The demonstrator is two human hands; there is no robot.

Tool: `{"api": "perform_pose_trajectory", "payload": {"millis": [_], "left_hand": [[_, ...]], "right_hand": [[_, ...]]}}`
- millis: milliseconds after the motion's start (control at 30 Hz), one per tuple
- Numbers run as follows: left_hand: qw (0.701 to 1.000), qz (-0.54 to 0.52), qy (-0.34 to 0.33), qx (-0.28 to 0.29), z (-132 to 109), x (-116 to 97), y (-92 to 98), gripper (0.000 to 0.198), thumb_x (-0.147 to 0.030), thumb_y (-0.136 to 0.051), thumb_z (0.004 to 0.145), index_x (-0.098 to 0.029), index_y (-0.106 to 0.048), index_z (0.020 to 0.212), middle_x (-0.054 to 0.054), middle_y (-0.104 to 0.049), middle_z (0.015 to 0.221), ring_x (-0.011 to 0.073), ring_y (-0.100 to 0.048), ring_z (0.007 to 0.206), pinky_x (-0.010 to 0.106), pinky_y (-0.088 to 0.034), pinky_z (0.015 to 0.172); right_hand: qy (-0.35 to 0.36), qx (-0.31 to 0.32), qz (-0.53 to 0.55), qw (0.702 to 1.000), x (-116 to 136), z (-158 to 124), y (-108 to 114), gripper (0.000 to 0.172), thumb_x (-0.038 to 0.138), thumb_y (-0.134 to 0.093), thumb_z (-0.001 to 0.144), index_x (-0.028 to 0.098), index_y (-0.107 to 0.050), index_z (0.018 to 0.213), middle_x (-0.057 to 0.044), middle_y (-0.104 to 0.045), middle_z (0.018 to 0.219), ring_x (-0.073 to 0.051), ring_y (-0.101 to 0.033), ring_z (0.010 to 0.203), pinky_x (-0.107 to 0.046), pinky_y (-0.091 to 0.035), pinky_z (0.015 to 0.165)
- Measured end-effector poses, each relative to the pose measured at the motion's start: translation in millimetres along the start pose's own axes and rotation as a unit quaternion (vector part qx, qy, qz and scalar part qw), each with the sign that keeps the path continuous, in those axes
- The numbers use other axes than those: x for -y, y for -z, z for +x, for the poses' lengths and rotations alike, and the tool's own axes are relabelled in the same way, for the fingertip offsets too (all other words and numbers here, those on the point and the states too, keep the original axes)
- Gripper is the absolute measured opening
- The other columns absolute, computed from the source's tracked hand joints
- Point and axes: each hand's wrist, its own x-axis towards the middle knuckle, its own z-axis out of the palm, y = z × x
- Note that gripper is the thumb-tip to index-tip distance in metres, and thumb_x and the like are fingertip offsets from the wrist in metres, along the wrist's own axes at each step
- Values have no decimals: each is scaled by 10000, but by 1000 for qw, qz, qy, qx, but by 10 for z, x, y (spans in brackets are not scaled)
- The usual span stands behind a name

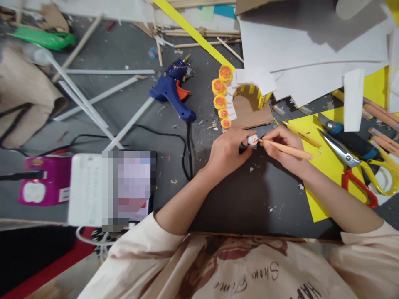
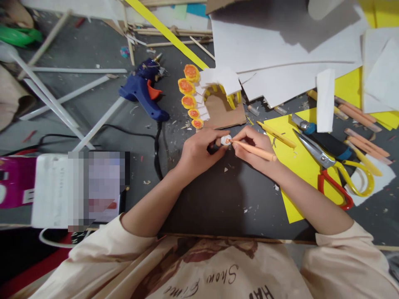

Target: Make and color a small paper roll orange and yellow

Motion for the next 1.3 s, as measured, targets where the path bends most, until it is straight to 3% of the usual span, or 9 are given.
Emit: {"api": "perform_pose_trajectory", "payload": {"millis": [233,1033,1300], "left_hand": [[1000,10,-6,-1,2,1,6,267,-149,-600,822,-149,-660,1082,27,-684,816,159,-642,800,248,-480,724],[1000,1,-7,-4,0,0,5,260,-172,-578,842,-149,-662,1087,18,-659,766,156,-628,766,255,-483,722],[1000,-5,-18,-14,-4,5,3,273,-148,-591,833,-129,-656,1097,27,-672,791,155,-638,791,251,-491,724]], "right_hand": [[-2,17,-5,1000,0,-2,7,133,287,-665,812,189,-604,746,44,-522,588,-72,-430,513,-200,-318,465],[-21,-6,8,1000,-12,-24,13,158,339,-661,823,195,-618,775,25,-569,628,-91,-473,547,-216,-360,491],[-42,39,-25,998,40,-4,15,156,333,-664,796,190,-616,758,31,-559,611,-91,-480,543,-218,-361,495]]}}
